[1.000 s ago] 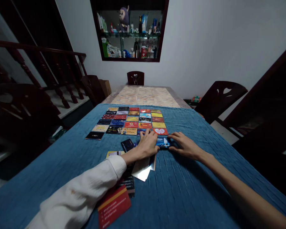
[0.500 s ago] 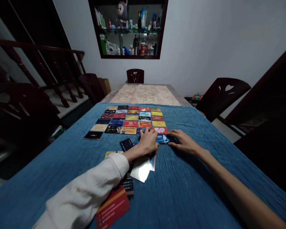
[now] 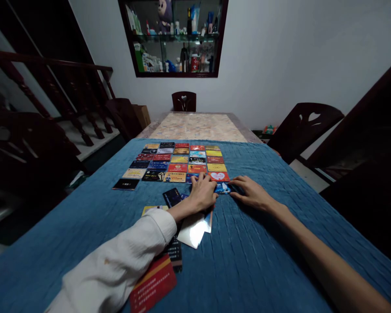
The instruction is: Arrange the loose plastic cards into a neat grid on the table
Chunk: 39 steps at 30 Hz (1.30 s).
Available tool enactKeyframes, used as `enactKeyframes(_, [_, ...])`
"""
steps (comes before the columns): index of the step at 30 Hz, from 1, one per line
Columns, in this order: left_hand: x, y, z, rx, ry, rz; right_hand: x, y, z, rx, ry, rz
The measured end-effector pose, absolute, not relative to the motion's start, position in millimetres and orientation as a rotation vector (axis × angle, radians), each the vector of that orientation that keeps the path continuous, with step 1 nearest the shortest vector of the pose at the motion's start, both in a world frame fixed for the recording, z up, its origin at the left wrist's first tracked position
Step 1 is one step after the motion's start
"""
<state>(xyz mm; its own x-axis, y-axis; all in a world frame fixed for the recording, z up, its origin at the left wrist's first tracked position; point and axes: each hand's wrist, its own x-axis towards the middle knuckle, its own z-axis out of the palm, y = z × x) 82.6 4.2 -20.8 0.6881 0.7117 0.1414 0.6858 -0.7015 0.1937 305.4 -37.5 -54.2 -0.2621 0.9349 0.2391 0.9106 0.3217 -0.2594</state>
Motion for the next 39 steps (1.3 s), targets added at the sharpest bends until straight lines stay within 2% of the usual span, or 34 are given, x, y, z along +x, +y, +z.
enactKeyframes(23, [74.1,6.3,-18.2,2.828,1.097,0.284,302.9,-39.3,-54.0,-1.676,-2.282,0.050])
enactKeyframes(39, [-9.3,16.0,9.5,2.829,1.081,0.205,285.5,-44.8,-40.3,-1.579,-2.305,-0.095])
